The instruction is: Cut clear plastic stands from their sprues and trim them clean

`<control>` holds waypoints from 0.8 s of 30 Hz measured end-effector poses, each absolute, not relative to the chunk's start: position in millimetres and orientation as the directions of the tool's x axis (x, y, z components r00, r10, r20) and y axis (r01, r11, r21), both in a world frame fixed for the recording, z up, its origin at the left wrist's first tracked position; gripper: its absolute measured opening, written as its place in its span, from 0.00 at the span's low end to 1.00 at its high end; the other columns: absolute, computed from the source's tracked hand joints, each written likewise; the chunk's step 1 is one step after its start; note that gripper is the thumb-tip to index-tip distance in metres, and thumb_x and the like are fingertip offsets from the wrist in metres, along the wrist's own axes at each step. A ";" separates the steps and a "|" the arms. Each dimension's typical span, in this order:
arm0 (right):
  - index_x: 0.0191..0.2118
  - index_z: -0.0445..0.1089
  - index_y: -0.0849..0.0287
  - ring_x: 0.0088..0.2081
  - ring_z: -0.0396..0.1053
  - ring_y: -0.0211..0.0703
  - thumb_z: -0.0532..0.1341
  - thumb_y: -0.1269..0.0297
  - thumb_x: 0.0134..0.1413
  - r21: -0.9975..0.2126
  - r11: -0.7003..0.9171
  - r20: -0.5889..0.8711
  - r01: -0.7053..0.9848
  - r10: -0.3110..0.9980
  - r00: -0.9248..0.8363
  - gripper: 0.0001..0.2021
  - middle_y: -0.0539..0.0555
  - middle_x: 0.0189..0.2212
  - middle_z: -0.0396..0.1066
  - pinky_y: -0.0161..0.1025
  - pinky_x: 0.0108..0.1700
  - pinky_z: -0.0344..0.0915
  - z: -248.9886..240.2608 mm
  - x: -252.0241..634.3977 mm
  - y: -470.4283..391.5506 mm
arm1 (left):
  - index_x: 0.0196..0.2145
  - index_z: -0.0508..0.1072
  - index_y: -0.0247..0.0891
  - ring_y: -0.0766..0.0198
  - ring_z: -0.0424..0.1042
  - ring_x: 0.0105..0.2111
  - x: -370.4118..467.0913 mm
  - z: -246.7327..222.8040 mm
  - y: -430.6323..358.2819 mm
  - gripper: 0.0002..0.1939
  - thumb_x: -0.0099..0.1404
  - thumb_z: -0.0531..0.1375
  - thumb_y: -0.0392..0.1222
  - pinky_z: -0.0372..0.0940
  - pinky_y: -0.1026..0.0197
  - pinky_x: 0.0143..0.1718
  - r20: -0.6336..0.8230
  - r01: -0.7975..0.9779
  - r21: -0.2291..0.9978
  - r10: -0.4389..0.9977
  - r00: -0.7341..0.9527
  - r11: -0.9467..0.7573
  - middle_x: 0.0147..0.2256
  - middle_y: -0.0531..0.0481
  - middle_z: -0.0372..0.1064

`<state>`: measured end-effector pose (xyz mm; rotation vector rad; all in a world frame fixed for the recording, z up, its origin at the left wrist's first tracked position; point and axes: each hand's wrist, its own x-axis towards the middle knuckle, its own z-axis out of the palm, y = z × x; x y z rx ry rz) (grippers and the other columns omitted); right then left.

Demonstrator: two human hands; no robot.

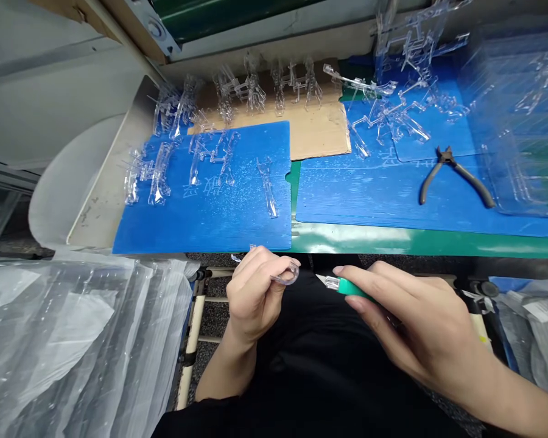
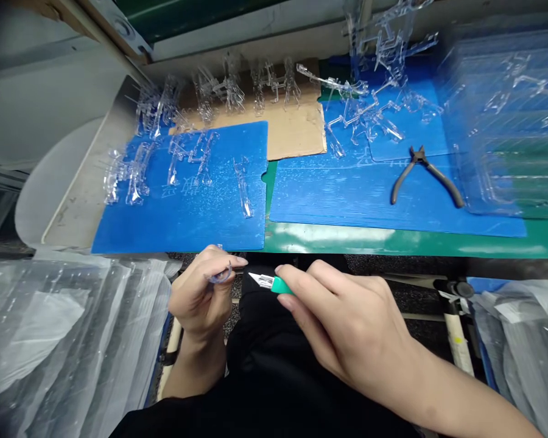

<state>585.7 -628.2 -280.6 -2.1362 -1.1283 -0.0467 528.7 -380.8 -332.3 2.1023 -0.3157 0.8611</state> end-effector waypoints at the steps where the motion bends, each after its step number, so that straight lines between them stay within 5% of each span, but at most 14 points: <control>1: 0.64 0.71 0.58 0.26 0.66 0.37 0.61 0.68 0.78 -0.566 -0.364 0.338 0.740 0.716 0.611 0.14 0.48 0.33 0.70 0.41 0.28 0.58 -280.3 585.3 -628.9 | 0.50 0.80 0.40 0.60 0.74 0.32 529.1 -331.6 -380.9 0.08 0.79 0.62 0.34 0.66 0.56 0.36 0.682 -0.493 0.584 0.060 0.729 -0.645 0.36 0.46 0.81; 24: 0.64 0.75 0.59 0.25 0.63 0.35 0.62 0.67 0.78 -0.551 -0.385 0.310 0.741 0.729 0.610 0.15 0.48 0.31 0.67 0.42 0.26 0.54 -277.8 595.8 -627.2 | 0.47 0.79 0.34 0.61 0.73 0.32 533.7 -328.3 -381.3 0.05 0.78 0.63 0.30 0.62 0.55 0.35 0.664 -0.510 0.541 -0.034 0.747 -0.669 0.35 0.43 0.79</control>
